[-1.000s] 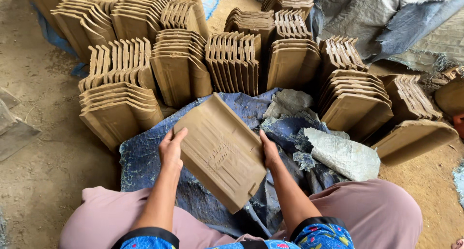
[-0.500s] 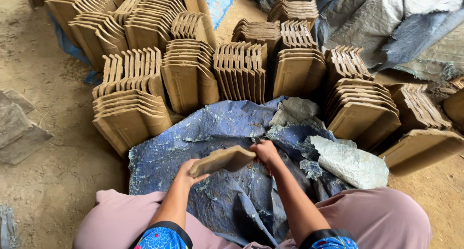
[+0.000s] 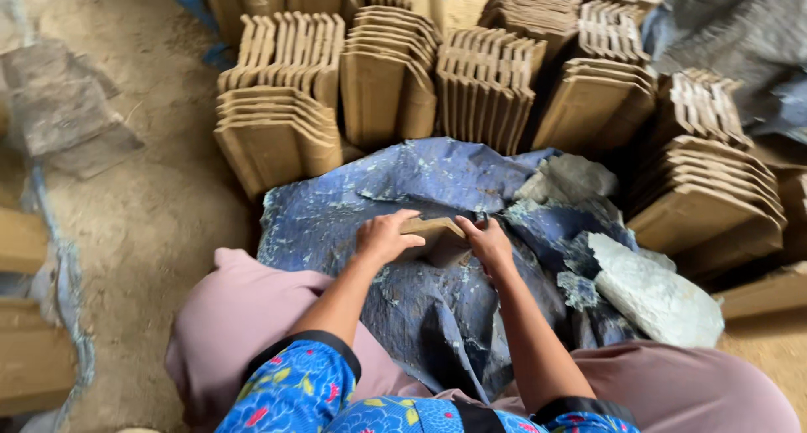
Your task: The person sits on the ground and uses a small tool to scrape and smooth the edges of rectangular clay molds. They handle the molds one at a time, scraping the surfaces and then placing them into a stack nearby.
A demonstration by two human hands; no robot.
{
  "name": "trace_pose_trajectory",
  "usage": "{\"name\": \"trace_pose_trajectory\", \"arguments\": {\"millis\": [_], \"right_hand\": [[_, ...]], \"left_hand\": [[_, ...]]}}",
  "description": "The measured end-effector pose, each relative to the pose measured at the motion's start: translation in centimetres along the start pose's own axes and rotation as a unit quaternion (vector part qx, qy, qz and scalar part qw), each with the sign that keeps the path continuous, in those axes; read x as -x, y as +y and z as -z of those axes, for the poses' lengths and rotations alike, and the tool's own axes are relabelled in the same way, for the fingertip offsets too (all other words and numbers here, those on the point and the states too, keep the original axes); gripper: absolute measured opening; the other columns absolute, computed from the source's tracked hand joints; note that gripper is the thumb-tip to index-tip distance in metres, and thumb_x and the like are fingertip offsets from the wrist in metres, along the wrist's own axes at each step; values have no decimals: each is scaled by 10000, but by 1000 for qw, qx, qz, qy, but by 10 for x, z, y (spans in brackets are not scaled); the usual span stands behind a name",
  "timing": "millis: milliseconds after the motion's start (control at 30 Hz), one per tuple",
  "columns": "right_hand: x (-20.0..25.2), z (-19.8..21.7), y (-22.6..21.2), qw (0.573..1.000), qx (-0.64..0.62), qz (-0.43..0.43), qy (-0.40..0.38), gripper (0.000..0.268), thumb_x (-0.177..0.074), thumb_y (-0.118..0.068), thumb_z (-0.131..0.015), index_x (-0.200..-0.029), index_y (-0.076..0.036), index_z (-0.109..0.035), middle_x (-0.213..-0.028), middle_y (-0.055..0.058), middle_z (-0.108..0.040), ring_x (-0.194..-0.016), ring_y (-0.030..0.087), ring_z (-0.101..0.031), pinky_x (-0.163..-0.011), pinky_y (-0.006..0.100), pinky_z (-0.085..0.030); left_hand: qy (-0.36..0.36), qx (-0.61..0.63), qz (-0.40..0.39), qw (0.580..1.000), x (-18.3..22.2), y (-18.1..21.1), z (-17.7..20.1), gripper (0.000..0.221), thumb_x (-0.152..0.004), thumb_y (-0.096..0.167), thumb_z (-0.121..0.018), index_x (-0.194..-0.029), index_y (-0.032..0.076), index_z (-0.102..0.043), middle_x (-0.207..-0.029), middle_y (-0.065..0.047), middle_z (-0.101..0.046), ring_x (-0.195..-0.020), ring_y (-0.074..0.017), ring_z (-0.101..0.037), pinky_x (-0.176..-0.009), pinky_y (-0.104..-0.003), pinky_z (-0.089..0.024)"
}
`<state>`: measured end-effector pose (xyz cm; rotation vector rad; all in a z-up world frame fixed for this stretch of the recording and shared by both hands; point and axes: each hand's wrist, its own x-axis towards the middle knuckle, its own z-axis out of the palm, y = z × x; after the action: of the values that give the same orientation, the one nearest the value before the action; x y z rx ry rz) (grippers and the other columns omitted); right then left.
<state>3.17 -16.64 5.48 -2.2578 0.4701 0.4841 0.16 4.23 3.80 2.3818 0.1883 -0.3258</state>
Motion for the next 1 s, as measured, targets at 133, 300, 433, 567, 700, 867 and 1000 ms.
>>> {"name": "trace_pose_trajectory", "arguments": {"millis": [133,300,433,567,700,867,1000], "right_hand": [[-41,-18,24,996,86,27,-15,412,-740,-446,-614,-1045,-178,-683,-1022,188,-676,-1079,361,-604,-913,421,-461],[-51,-25,32,995,89,29,15,357,-711,-393,-587,-1012,-230,-687,-919,129,-698,-1017,322,-633,-876,403,-478],[1,-2,-21,995,65,67,27,350,-733,-399,-579,-1011,-223,-699,-986,155,-689,-1057,354,-605,-906,435,-458],[30,6,-54,992,32,119,31,297,-738,-388,-589,-972,-241,-700,-953,148,-676,-1046,368,-600,-914,460,-451],[45,-3,-69,982,-60,176,12,280,-827,-387,-585,-1000,-191,-683,-819,138,-675,-887,313,-630,-836,442,-461],[70,0,-90,944,-203,239,-104,293,-944,-380,-552,-1077,-137,-649,-650,81,-609,-617,180,-514,-582,280,-411],[48,-10,-83,928,-176,312,-100,225,-927,-239,-615,-1121,-135,-662,-647,87,-608,-583,153,-485,-548,263,-400]], "left_hand": [[36,-156,-76,984,-18,0,-32,278,-762,407,-680,-1034,434,-631,-1018,128,-671,-973,-210,-667,-862,-383,-542],[25,-93,-71,993,-10,0,-28,240,-768,337,-666,-1007,321,-647,-1004,83,-681,-974,-263,-668,-874,-434,-527],[47,-56,-63,995,1,12,10,242,-775,370,-659,-1015,338,-650,-1016,92,-680,-996,-253,-658,-893,-427,-521],[85,-36,-107,990,43,39,75,189,-830,250,-670,-1013,296,-686,-950,38,-703,-910,-255,-683,-875,-422,-524],[115,-53,-107,986,65,50,119,232,-787,272,-675,-1010,335,-672,-988,68,-693,-962,-268,-663,-890,-436,-515],[162,-36,-83,983,80,32,160,269,-753,271,-706,-1017,317,-690,-998,35,-706,-970,-301,-655,-882,-463,-514],[215,-69,-40,973,116,-14,196,290,-730,297,-717,-1016,327,-690,-966,29,-701,-963,-285,-652,-857,-446,-514]]}}
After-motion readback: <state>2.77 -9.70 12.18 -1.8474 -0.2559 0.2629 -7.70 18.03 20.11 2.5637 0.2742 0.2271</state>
